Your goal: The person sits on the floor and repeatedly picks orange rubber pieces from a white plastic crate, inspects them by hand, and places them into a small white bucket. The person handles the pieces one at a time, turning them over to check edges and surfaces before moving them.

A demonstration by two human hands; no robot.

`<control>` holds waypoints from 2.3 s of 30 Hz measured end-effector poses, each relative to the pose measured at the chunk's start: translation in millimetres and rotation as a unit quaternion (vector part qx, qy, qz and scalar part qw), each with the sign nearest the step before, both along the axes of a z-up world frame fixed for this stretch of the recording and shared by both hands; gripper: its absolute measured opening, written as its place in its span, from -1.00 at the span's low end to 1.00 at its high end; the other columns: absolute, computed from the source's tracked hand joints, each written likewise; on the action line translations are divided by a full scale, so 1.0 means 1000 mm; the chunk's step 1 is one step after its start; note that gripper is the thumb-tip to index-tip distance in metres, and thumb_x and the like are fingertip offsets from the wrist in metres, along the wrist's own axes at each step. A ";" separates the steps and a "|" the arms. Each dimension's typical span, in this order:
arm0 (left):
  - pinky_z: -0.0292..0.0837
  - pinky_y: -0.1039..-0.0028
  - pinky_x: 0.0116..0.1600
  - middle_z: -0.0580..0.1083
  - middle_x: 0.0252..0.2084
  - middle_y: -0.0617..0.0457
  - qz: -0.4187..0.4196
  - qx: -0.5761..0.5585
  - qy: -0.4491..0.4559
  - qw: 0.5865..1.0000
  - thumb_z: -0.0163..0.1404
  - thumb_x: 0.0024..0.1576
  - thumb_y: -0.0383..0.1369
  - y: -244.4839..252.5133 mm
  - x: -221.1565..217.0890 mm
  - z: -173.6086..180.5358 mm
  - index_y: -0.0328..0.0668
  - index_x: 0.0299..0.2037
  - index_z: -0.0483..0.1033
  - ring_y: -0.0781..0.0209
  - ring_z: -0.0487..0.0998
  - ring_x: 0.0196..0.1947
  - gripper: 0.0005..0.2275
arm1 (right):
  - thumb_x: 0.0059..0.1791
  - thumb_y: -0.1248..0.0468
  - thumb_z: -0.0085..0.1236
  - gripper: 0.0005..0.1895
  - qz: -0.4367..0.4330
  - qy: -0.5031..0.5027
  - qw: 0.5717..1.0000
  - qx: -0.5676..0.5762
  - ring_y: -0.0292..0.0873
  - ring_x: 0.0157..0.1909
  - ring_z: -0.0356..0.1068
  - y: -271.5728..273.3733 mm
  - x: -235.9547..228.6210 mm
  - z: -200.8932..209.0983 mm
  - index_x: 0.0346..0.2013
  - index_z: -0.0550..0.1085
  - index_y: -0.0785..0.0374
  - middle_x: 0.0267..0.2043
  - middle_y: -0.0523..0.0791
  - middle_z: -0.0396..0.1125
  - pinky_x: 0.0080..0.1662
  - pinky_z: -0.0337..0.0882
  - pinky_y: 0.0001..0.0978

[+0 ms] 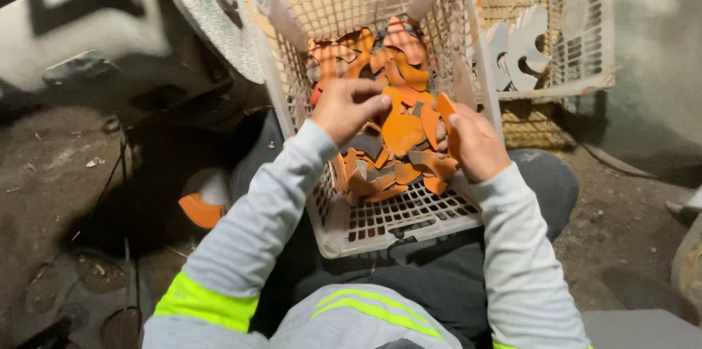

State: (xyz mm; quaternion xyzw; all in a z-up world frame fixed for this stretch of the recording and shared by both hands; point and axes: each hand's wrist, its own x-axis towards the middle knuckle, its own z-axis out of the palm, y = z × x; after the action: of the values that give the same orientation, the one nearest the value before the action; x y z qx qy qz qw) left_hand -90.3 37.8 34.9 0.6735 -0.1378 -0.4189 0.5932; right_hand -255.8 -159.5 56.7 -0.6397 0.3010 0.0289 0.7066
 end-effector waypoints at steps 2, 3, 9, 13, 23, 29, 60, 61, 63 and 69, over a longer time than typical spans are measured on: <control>0.64 0.40 -0.34 0.61 -0.29 -0.01 0.038 -0.038 0.048 0.997 0.09 0.17 -0.38 0.014 -0.017 0.018 -0.40 -0.03 0.58 0.24 0.64 -0.40 -0.76 | 0.15 0.13 -0.11 -0.54 0.038 -0.057 0.988 -0.141 -0.20 -0.20 0.31 0.013 -0.005 0.017 0.25 0.36 0.36 -0.16 -0.07 0.32 -0.11 0.41 -0.31; 0.63 0.40 -0.35 0.60 -0.28 -0.01 0.058 -0.056 0.073 0.994 0.08 0.17 -0.40 0.019 -0.026 0.025 -0.41 -0.01 0.56 0.23 0.63 -0.42 -0.75 | 0.17 0.15 -0.06 -0.50 0.069 -0.097 0.956 -0.269 -0.14 -0.12 0.33 0.027 -0.010 0.024 0.35 0.30 0.36 -0.11 -0.02 0.31 -0.02 0.39 -0.26; 0.64 0.43 -0.24 0.54 -0.27 0.03 0.112 -0.150 0.140 0.972 0.08 0.21 -0.37 0.033 -0.060 0.040 -0.41 0.01 0.50 0.32 0.59 -0.33 -0.74 | 0.05 0.18 0.19 -0.36 0.073 -0.158 0.892 -0.417 0.10 0.15 0.35 0.099 -0.017 0.056 0.31 0.19 0.43 0.14 0.12 0.29 0.17 0.33 -0.14; 0.63 0.43 -0.20 0.48 -0.29 0.07 0.097 -0.169 0.218 0.956 0.11 0.22 -0.34 0.048 -0.074 0.036 -0.40 0.03 0.43 0.31 0.56 -0.33 -0.72 | 0.08 0.35 0.07 -0.38 0.146 -0.180 0.870 -0.436 0.19 0.29 0.28 0.110 -0.026 0.065 0.40 0.14 0.46 0.26 0.18 0.24 0.32 0.26 -0.10; 0.64 0.43 -0.16 0.56 -0.20 0.03 0.139 -0.200 0.253 0.936 0.15 0.16 -0.32 0.059 -0.081 0.045 -0.31 0.14 0.45 0.30 0.61 -0.24 -0.62 | 0.06 0.34 0.16 -0.57 0.090 -0.152 0.974 -0.143 -0.14 0.18 0.46 0.105 -0.040 0.063 0.19 0.34 0.42 0.09 0.01 0.44 0.22 0.42 -0.31; 0.65 0.43 -0.14 0.59 -0.17 -0.03 0.138 -0.179 0.248 0.942 0.14 0.18 -0.31 0.056 -0.082 0.047 -0.39 0.11 0.54 0.24 0.64 -0.27 -0.65 | 0.11 0.34 0.06 -0.70 0.089 -0.134 0.985 -0.056 -0.17 0.16 0.49 0.099 -0.047 0.063 0.11 0.41 0.40 0.07 -0.01 0.50 0.19 0.43 -0.37; 0.31 0.63 -0.25 0.47 -0.30 0.11 0.286 -0.241 0.142 0.917 0.03 0.38 -0.40 0.123 -0.056 0.084 -0.39 0.08 0.50 0.42 0.42 -0.38 -0.81 | -0.02 0.29 0.17 -0.73 0.257 0.099 0.904 -0.326 -0.11 -0.24 0.56 0.026 -0.025 0.037 -0.02 0.53 0.22 -0.23 -0.02 0.52 -0.15 0.51 -0.36; 0.36 0.60 -0.21 0.49 -0.30 0.09 0.288 -0.246 0.154 0.912 0.01 0.36 -0.40 0.128 -0.055 0.084 -0.39 0.05 0.48 0.39 0.46 -0.36 -0.82 | -0.02 0.27 0.16 -0.72 0.297 0.109 0.891 -0.327 -0.08 -0.22 0.57 0.025 -0.017 0.033 -0.03 0.53 0.21 -0.21 -0.02 0.52 -0.13 0.52 -0.32; 0.45 0.55 -0.12 0.52 -0.30 0.04 0.300 -0.256 0.175 0.902 -0.04 0.32 -0.39 0.137 -0.058 0.083 -0.38 0.01 0.45 0.32 0.53 -0.32 -0.82 | -0.20 0.26 0.22 -0.55 0.363 0.025 0.776 -0.516 0.11 -0.17 0.46 0.030 0.000 0.018 -0.01 0.52 0.25 -0.23 0.05 0.44 -0.14 0.46 -0.13; 0.45 0.49 -0.24 0.49 -0.42 0.03 0.266 -0.238 0.224 0.907 -0.07 0.31 -0.40 0.132 -0.072 0.074 -0.40 -0.03 0.49 0.31 0.50 -0.45 -0.82 | -0.01 0.31 0.01 -0.81 0.461 -0.020 0.709 -0.533 0.12 0.02 0.38 0.096 0.099 -0.083 -0.15 0.51 0.20 -0.12 0.00 0.38 -0.06 0.42 0.00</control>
State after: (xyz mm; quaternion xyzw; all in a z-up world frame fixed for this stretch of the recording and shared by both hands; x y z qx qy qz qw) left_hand -162.6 169.9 109.3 0.4122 0.0872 -0.3407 0.8405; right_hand -157.0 -63.1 -26.1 -0.9697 -0.0796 0.1729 0.1529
